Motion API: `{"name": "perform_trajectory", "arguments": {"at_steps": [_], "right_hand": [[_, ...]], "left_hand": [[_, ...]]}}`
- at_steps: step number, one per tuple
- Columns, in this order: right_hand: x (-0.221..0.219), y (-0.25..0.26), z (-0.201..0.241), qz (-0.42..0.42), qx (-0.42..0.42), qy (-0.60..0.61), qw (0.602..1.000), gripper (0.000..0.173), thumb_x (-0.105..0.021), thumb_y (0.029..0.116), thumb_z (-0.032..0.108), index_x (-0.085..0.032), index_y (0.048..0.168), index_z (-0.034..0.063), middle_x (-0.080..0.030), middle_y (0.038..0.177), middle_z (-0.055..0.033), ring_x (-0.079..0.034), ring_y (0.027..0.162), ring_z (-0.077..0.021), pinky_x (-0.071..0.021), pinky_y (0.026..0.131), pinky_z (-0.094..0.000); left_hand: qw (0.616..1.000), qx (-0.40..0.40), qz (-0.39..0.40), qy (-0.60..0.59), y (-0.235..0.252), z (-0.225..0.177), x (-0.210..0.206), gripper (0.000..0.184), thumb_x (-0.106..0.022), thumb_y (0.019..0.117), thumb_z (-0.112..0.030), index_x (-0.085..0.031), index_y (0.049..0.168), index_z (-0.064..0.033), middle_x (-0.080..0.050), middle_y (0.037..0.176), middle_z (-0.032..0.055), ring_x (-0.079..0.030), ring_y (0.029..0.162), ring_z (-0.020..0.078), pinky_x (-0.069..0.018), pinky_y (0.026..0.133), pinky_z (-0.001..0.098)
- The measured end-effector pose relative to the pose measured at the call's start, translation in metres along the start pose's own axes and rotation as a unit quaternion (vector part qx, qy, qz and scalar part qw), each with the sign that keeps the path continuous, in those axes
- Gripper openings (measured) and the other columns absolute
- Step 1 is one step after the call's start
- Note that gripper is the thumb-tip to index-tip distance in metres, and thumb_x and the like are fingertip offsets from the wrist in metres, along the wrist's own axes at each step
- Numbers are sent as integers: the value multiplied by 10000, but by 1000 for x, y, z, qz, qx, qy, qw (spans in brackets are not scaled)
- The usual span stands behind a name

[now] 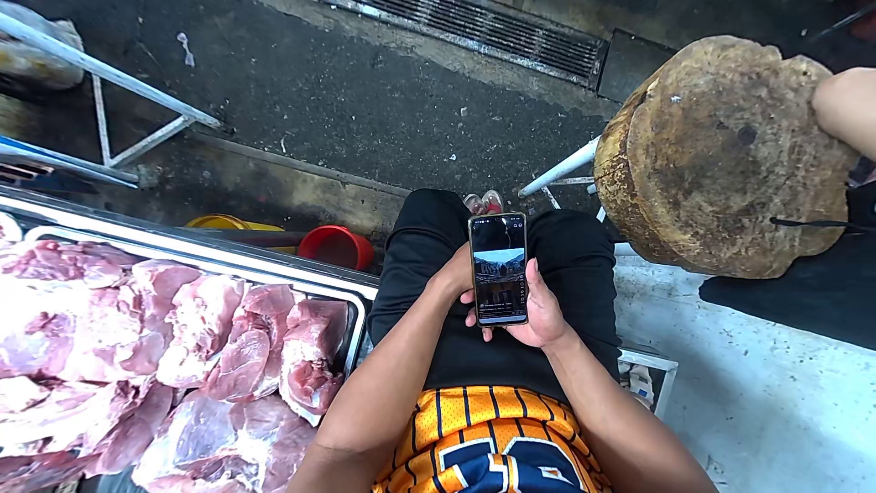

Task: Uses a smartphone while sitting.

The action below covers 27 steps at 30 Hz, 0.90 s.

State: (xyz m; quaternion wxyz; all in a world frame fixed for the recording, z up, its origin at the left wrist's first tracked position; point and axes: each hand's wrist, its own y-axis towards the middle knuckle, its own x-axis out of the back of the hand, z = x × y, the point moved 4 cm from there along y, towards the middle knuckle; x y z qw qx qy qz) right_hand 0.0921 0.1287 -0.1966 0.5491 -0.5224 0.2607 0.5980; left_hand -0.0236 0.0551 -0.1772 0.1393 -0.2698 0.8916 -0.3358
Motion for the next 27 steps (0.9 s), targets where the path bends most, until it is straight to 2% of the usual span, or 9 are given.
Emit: {"name": "perform_trajectory", "arguments": {"at_steps": [3,4,6,10,13,15,16,19,27], "right_hand": [[1,0,0,3,0,-1,1000,822,-362,953,771,-515,1415,109,-621,1298,-312,-696,1028,-447,-620,716,-477],[1,0,0,4,2,-1,1000,823,-366,953,770,-510,1417,106,-618,1299,-317,-695,1028,-452,-621,714,-479],[1,0,0,5,5,-1,1000,821,-374,954,766,-505,1422,105,-614,1301,-321,-693,1027,-459,-621,713,-485],[1,0,0,3,7,-2,1000,800,-369,962,757,-489,1430,121,-613,1305,-315,-693,1025,-460,-620,712,-485],[1,0,0,4,7,-1,1000,810,-367,957,764,-492,1429,117,-615,1299,-320,-694,1021,-461,-619,710,-487],[1,1,0,3,4,-2,1000,815,-368,952,770,-494,1429,122,-617,1299,-315,-694,1023,-457,-619,709,-483],[1,1,0,2,2,-3,1000,810,-371,952,769,-496,1428,126,-618,1300,-311,-695,1024,-453,-620,711,-482],[0,1,0,1,2,-8,1000,803,-383,949,770,-498,1424,133,-625,1292,-303,-699,1016,-443,-619,708,-478],[-1,0,-1,-1,0,-10,1000,820,-365,942,784,-501,1423,134,-627,1293,-304,-698,1020,-449,-620,704,-481]], "left_hand": [[999,-17,-26,6,-4,-8,0,139,-607,954,26,-585,912,-105,-549,732,-34,-490,603,5,-469,602,165],[999,-27,-27,12,-6,-16,0,34,-570,1018,-44,-581,1039,-68,-567,858,12,-533,724,34,-484,685,191],[998,-35,-41,31,-7,-23,0,108,-548,1049,-102,-579,1128,-36,-595,965,61,-571,831,70,-499,755,226],[997,-33,-49,42,-9,-27,-1,115,-537,1058,-137,-574,1119,-47,-595,964,55,-575,827,72,-495,758,215],[998,-25,-49,38,-8,-25,-1,162,-524,1066,-148,-573,1176,-41,-615,1025,76,-595,887,95,-504,806,239],[998,-54,-23,21,-5,-19,1,158,-567,1037,-117,-581,1181,-53,-624,1008,55,-601,869,82,-513,798,238],[997,-77,-6,12,-1,-11,2,195,-633,972,-77,-619,1166,-74,-654,959,24,-628,820,62,-542,766,238],[996,-70,12,47,5,3,4,112,-725,884,-76,-641,950,-110,-605,735,-1,-541,591,86,-493,597,282],[994,-88,9,60,5,6,3,129,-715,890,-77,-662,1001,-117,-651,832,-12,-606,721,64,-532,707,278]]}}
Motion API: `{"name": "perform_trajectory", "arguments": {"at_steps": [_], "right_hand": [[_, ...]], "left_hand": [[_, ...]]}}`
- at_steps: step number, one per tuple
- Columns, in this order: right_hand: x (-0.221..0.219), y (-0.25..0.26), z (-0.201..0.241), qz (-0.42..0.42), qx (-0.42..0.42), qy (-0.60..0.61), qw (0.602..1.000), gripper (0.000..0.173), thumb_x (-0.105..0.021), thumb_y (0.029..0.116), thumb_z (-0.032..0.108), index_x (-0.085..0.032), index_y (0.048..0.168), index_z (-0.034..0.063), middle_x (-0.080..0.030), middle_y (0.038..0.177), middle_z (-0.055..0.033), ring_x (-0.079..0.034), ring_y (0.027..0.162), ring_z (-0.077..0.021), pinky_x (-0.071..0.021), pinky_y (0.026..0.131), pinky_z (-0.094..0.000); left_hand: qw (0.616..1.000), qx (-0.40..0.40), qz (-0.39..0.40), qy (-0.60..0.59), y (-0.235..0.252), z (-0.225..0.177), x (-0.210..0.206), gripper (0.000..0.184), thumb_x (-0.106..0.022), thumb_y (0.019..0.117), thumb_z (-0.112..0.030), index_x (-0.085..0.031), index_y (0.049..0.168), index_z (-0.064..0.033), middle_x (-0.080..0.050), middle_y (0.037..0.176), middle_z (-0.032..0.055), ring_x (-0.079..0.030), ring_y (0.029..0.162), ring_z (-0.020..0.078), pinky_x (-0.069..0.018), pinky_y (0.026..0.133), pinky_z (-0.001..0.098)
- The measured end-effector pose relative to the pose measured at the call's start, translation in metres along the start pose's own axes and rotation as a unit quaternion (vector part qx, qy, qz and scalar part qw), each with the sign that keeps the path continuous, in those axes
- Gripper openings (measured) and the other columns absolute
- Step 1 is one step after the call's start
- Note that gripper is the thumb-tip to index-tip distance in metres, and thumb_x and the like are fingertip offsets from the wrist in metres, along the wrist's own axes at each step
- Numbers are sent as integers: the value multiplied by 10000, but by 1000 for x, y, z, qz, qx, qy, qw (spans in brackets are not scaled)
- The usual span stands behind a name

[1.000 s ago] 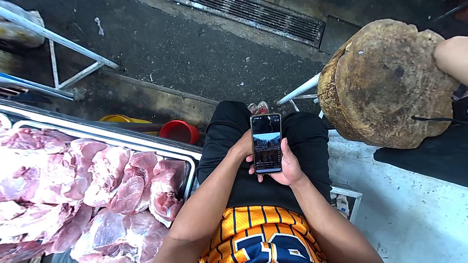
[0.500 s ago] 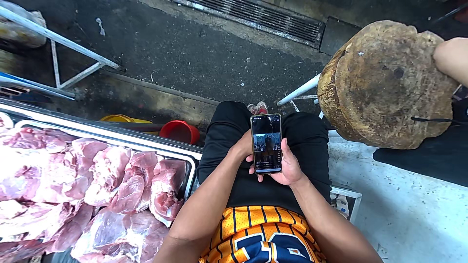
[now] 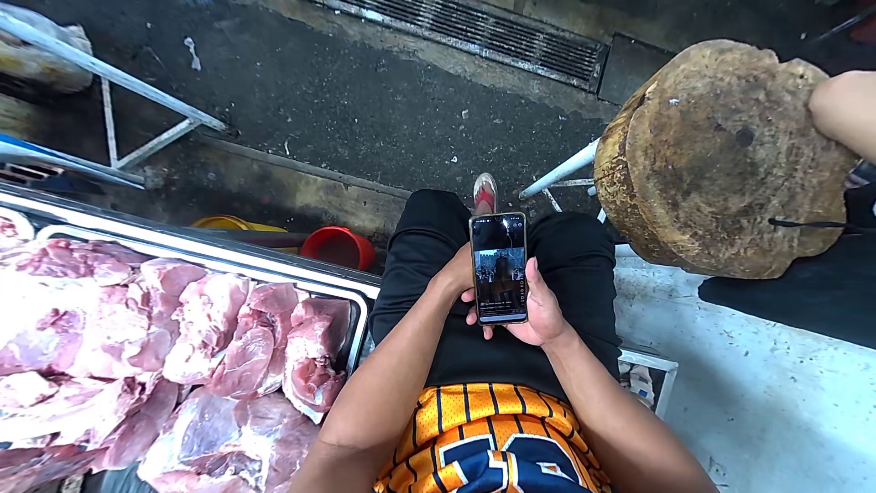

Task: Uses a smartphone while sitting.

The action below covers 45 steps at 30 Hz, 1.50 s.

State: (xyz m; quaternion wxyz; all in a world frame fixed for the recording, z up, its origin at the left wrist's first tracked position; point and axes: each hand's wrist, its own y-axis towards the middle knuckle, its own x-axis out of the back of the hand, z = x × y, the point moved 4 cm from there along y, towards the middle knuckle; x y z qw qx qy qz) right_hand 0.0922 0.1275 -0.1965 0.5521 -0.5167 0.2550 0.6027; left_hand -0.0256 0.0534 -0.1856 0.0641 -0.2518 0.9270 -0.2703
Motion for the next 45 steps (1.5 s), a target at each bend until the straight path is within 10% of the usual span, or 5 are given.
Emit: {"name": "perform_trajectory", "arguments": {"at_steps": [45], "right_hand": [[-1,2,2,0,3,9,1000,832,-405,923,794,-526,1405,126,-624,1292,-304,-693,1027,-448,-616,714,-489]], "left_hand": [[999,11,18,-49,4,0,0,89,-704,906,-70,-628,899,-116,-586,696,-20,-521,557,58,-480,565,239]]}}
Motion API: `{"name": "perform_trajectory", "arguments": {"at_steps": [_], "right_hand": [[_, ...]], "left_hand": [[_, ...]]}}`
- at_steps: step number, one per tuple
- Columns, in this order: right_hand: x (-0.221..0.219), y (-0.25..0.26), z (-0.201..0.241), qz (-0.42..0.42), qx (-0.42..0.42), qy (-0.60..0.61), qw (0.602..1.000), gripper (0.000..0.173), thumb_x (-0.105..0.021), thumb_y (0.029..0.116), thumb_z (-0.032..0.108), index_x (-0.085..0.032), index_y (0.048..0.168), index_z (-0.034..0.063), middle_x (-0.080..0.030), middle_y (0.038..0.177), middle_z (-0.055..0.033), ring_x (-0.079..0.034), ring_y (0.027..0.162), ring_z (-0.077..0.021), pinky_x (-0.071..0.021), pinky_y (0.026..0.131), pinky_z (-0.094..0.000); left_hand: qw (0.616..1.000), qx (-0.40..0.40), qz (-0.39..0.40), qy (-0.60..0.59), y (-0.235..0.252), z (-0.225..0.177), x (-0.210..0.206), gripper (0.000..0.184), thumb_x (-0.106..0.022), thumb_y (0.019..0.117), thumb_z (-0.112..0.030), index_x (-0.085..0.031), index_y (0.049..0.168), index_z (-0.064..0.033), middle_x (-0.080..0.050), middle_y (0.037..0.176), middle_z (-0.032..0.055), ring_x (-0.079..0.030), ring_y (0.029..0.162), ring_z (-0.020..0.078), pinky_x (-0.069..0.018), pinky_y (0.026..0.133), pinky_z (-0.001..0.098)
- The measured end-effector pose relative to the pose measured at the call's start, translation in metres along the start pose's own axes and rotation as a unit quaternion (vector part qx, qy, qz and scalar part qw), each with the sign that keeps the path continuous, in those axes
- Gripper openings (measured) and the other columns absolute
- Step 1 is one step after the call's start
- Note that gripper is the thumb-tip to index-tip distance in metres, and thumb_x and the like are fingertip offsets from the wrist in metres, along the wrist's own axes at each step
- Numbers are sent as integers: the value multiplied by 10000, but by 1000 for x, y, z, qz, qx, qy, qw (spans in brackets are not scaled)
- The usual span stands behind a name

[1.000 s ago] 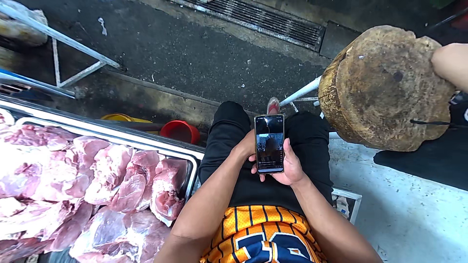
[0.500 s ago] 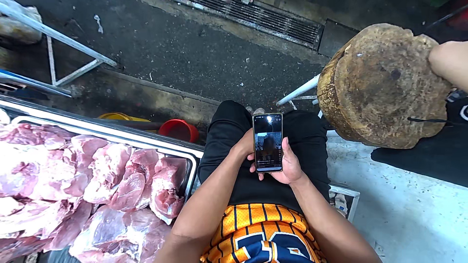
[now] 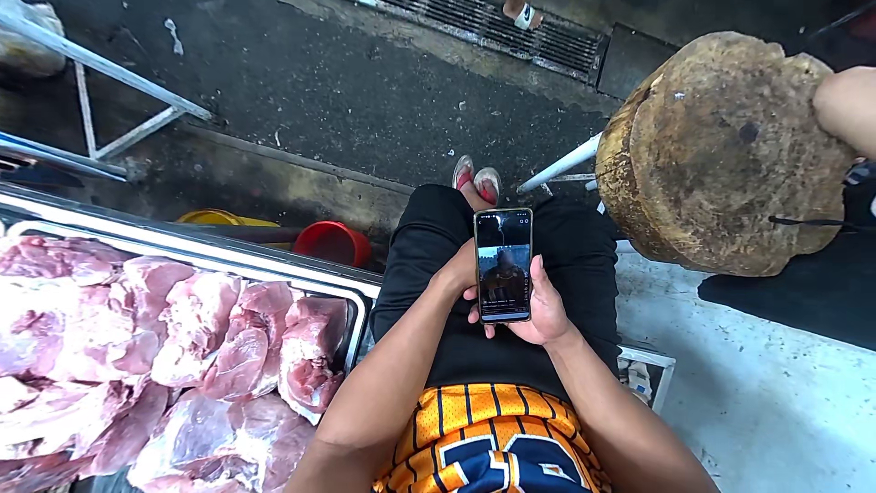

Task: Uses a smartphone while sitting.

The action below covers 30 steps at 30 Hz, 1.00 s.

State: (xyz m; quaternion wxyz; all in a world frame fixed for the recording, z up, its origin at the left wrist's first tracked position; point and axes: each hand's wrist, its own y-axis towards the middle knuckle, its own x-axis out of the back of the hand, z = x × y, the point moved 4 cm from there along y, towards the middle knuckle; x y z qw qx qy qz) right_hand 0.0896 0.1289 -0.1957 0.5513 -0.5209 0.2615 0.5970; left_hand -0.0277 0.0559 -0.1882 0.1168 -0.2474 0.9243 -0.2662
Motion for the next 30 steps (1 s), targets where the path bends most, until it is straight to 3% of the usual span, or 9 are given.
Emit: {"name": "perform_trajectory", "arguments": {"at_steps": [4,7,13,17,20,30], "right_hand": [[2,0,-1,-3,-3,-4,1000,836,-394,924,796,-522,1405,125,-628,1293,-301,-697,1025,-445,-619,717,-487],[3,0,-2,-13,-9,-10,1000,837,-374,931,796,-518,1404,120,-627,1291,-302,-699,1015,-440,-618,706,-480],[4,-2,-2,-12,-10,-7,1000,832,-367,937,791,-517,1403,119,-626,1296,-302,-697,1025,-442,-619,706,-481],[0,-2,1,-9,-4,-6,1000,821,-376,935,791,-512,1423,144,-624,1296,-298,-695,1025,-441,-618,713,-478],[-3,2,1,-1,-2,-3,1000,823,-382,931,793,-519,1424,148,-624,1295,-303,-695,1024,-445,-618,709,-484],[2,0,-1,-2,-2,-14,1000,826,-374,933,794,-513,1430,149,-624,1296,-300,-696,1022,-440,-618,715,-480]], "left_hand": [[1000,11,-5,25,0,0,1,108,-696,919,-79,-608,865,-111,-545,641,-19,-484,503,67,-453,518,245],[998,-18,-4,61,1,3,3,91,-725,885,-86,-662,949,-102,-625,752,2,-566,622,88,-513,640,296],[997,-30,-6,70,0,4,1,122,-734,874,-88,-652,962,-106,-621,768,0,-571,642,78,-514,654,286],[999,-12,4,36,-2,-4,-1,108,-736,870,-86,-639,909,-114,-589,687,-23,-526,551,60,-487,574,250],[1000,-22,7,2,-2,-3,2,121,-730,860,-78,-647,935,-123,-617,735,-29,-564,609,49,-512,625,241],[999,-31,5,39,-4,-7,1,105,-729,874,-83,-637,917,-110,-581,685,-15,-522,552,67,-487,579,258]]}}
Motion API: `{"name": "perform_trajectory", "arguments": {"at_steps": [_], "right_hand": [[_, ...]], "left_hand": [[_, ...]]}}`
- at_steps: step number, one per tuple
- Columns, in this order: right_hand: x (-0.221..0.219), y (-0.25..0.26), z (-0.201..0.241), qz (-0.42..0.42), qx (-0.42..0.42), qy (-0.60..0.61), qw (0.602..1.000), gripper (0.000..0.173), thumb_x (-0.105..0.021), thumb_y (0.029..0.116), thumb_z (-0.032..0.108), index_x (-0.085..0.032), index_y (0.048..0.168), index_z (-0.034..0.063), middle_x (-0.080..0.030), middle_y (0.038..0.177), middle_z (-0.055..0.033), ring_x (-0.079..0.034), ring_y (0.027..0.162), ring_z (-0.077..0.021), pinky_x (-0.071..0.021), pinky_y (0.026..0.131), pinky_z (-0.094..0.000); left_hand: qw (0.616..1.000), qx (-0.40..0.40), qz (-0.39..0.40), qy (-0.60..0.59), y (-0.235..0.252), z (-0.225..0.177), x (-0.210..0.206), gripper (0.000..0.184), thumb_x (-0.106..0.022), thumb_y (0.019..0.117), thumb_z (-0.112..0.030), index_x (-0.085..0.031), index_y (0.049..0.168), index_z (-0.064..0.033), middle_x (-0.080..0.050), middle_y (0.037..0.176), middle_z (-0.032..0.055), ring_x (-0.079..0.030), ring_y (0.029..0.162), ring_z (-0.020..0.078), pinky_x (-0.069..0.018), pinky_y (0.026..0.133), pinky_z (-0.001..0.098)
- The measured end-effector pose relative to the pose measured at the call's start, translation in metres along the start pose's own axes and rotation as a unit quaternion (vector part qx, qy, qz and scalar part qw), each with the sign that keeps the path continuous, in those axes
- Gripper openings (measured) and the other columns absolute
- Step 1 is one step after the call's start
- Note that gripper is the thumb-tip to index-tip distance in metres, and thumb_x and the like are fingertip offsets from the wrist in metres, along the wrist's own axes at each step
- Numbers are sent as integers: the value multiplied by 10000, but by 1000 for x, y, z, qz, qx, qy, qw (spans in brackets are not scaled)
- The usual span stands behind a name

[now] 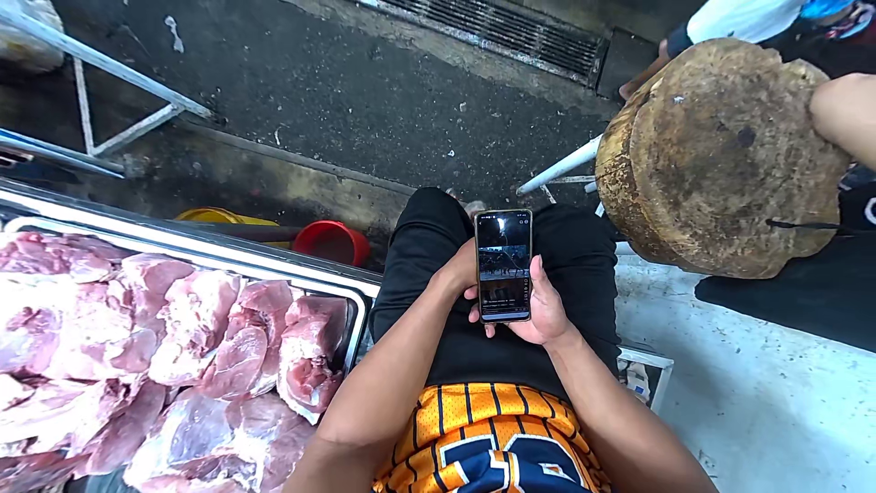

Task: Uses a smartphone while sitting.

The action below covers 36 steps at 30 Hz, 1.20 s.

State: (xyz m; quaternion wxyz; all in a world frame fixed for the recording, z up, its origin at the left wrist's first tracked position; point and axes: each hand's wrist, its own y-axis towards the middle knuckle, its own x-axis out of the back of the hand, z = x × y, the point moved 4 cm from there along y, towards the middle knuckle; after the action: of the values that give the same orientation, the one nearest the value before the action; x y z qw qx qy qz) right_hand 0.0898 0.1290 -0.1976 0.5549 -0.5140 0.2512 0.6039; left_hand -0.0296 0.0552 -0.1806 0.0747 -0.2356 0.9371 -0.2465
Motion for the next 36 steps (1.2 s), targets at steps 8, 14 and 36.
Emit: {"name": "perform_trajectory", "arguments": {"at_steps": [8,14,36], "right_hand": [[2,-1,-2,-11,-10,-6,1000,840,-353,934,800,-517,1422,135,-629,1290,-294,-697,1022,-432,-618,714,-481],[-1,1,1,-6,-2,7,1000,823,-364,940,789,-511,1426,141,-627,1293,-298,-698,1020,-440,-620,712,-479],[1,1,0,-14,-11,1,1000,813,-376,941,783,-501,1425,141,-627,1289,-297,-698,1020,-438,-620,706,-476]], "left_hand": [[1000,-13,-11,3,2,9,1,163,-743,875,-114,-658,1014,-117,-640,776,-12,-583,631,63,-529,651,263],[1000,-10,-7,-19,2,4,0,108,-728,876,-96,-658,955,-123,-635,760,-28,-583,632,45,-520,638,241],[999,35,-11,-14,5,12,1,96,-703,926,-119,-648,1004,-108,-617,763,-1,-561,618,76,-514,634,272]]}}
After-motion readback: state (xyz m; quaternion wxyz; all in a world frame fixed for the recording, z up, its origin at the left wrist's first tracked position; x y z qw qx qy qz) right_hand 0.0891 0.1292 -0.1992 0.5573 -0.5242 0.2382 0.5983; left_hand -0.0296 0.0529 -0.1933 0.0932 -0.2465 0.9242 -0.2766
